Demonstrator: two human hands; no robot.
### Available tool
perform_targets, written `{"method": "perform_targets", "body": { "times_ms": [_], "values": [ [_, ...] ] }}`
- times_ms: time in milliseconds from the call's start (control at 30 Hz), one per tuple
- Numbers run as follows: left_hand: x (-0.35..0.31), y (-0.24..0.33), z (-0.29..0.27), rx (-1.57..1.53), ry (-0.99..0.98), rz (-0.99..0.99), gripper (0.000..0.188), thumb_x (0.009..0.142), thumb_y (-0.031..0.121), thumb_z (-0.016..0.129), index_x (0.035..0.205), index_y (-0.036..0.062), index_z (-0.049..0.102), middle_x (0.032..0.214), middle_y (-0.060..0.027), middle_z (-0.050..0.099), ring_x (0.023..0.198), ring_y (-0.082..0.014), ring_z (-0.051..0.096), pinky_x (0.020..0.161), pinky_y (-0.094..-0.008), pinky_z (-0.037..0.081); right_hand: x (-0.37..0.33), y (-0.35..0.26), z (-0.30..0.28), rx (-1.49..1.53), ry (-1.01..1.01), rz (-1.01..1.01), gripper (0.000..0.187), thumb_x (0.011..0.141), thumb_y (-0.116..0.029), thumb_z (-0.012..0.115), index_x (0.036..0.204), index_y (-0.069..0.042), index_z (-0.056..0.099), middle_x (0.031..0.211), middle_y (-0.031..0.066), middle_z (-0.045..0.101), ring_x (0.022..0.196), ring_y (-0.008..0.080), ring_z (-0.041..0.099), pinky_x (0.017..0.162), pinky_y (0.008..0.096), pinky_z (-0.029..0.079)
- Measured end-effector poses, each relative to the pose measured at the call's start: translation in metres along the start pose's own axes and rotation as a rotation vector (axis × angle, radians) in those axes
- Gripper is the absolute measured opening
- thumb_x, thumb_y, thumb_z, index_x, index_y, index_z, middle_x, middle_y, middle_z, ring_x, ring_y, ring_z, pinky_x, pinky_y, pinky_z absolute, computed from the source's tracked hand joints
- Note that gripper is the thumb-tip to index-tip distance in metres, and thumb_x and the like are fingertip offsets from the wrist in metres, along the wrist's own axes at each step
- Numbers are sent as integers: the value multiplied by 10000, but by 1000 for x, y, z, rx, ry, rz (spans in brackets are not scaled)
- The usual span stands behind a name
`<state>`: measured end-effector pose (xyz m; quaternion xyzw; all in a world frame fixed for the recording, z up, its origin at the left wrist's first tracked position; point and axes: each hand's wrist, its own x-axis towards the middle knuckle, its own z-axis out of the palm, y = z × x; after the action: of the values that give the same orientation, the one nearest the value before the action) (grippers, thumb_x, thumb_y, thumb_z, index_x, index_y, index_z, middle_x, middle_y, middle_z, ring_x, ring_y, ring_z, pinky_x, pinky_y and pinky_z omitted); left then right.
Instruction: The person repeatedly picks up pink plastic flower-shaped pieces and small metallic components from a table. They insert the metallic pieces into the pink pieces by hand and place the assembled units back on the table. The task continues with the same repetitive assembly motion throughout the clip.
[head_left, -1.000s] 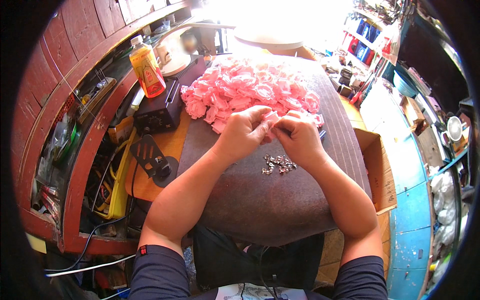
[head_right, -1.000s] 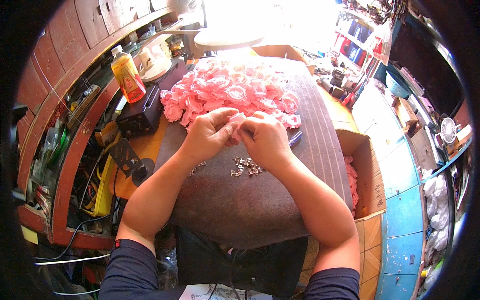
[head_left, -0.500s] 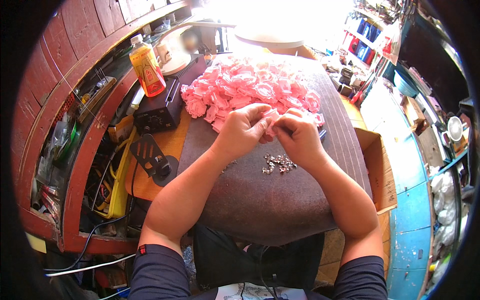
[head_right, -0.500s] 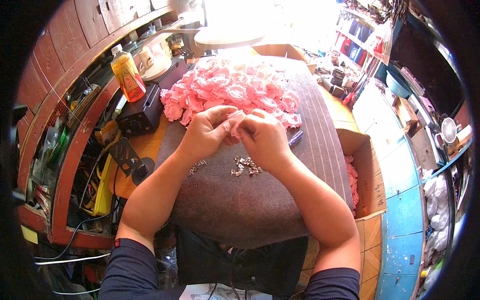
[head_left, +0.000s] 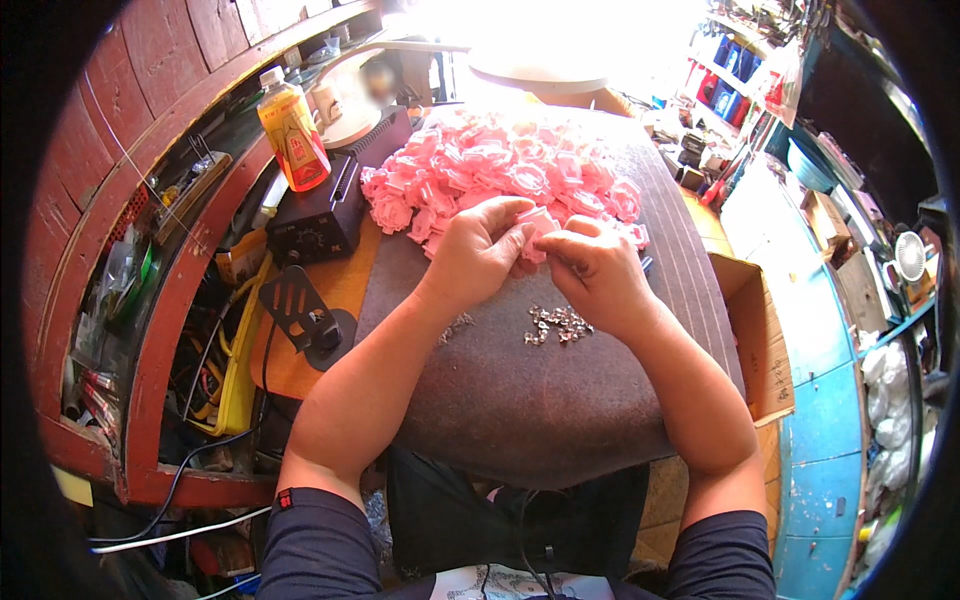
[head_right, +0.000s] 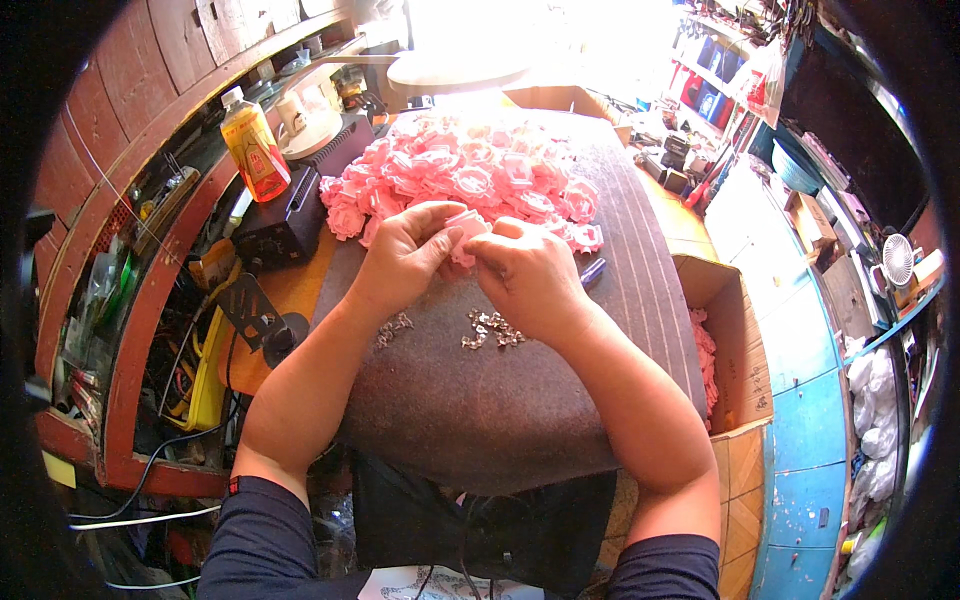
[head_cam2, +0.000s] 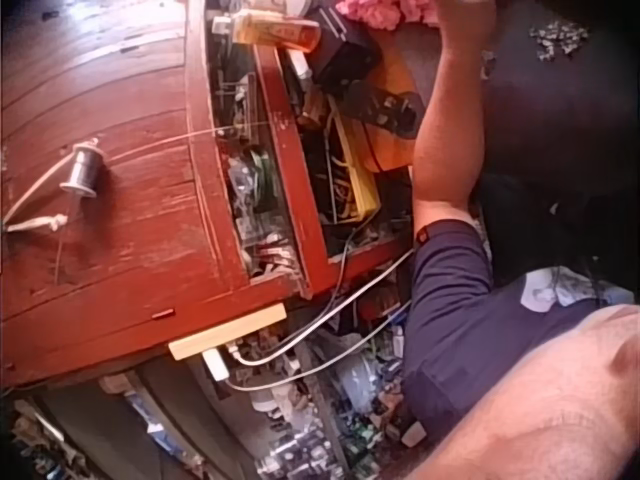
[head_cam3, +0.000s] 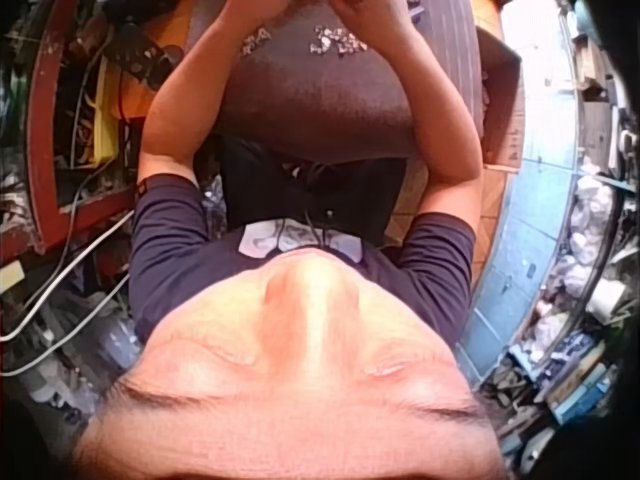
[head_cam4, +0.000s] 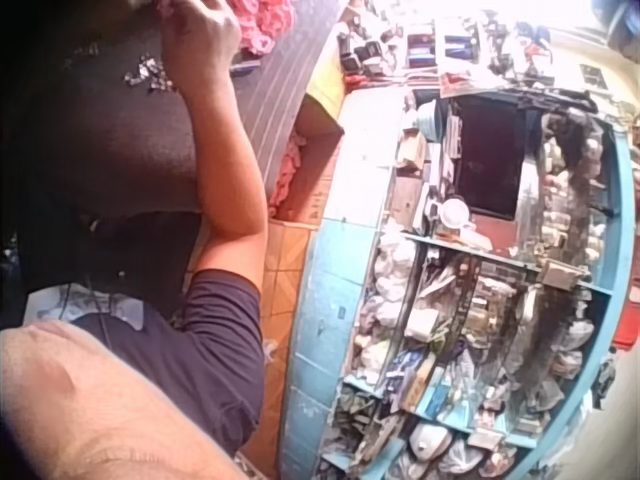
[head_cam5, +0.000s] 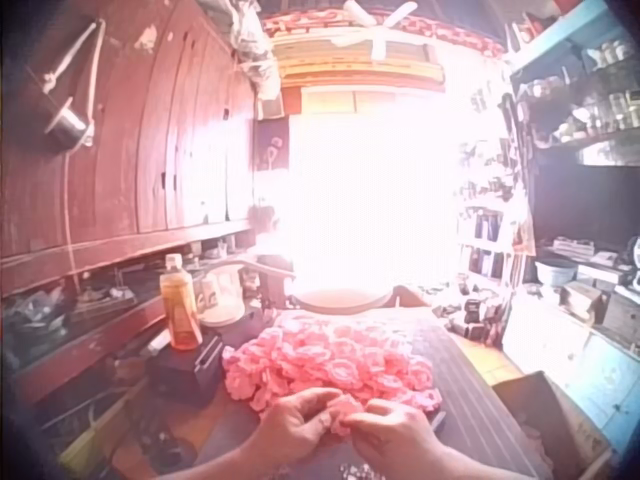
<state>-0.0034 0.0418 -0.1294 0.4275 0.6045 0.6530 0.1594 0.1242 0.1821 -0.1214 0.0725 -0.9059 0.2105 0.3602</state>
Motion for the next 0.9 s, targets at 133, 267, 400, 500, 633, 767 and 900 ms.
{"method": "perform_targets", "body": {
  "times_ms": [133, 267, 400, 500, 633, 767, 900],
  "values": [
    [3, -5, -4, 9, 15, 58, 292, 949, 73, 638, 1229, -5, 606, 928, -43, 661, 786, -71, 614, 669, -219, 513, 4, -3, -4, 127, 133, 285, 87, 864, -119, 669, 923, -55, 667, 787, 74, 621, 666, 203, 612, 616, 345, 495],
    [0, 0, -2, -139, -92, -77, 315, 912, 36, 664, 1221, 42, 603, 979, -25, 635, 797, -53, 616, 675, -213, 515, 6, 2, -5, 786, -15, 631, 131, 942, -150, 640, 924, -20, 647, 742, -4, 597, 656, 70, 544, 594, 271, 461],
    [1, -13, -2, 101, -92, 137, 350, 905, 18, 669, 1238, 55, 566, 1125, -31, 596, 894, -92, 630, 734, -246, 538, 1, 15, 11, 864, -115, 587, 117, 952, -151, 640, 952, -35, 656, 747, -28, 602, 644, 52, 549, 573, 219, 446],
    [2, -10, -4, 290, -88, 273, 356, 903, -3, 652, 1243, 42, 554, 1147, -45, 572, 893, -91, 625, 747, -251, 538, 4, 24, -2, 1135, -248, 730, 134, 914, -168, 699, 957, -47, 661, 752, -18, 615, 611, 51, 544, 522, 203, 410],
    [0, -8, -3, 273, -114, 268, 370, 887, -21, 649, 1238, 42, 552, 1139, -61, 577, 907, -96, 617, 764, -257, 538, 2, 32, -2, 1270, -269, 778, 204, 860, -185, 768, 970, -51, 660, 762, -11, 630, 587, 46, 531, 479, 184, 360],
    [0, -6, -6, 332, -97, 315, 371, 870, -23, 662, 1218, 43, 548, 1126, -76, 589, 925, -104, 614, 771, -268, 538, 3, 28, -2, 1304, -237, 786, 225, 840, -181, 791, 963, -48, 658, 768, -5, 640, 565, 41, 507, 469, 181, 342],
    [-1, -4, -4, 385, -68, 349, 355, 867, -21, 663, 1197, 40, 549, 1107, -88, 596, 927, -108, 616, 769, -272, 538, 3, 24, 1, 1317, -195, 755, 212, 838, -174, 792, 953, -52, 662, 794, 8, 664, 547, 34, 482, 460, 187, 322]
  ]
}}
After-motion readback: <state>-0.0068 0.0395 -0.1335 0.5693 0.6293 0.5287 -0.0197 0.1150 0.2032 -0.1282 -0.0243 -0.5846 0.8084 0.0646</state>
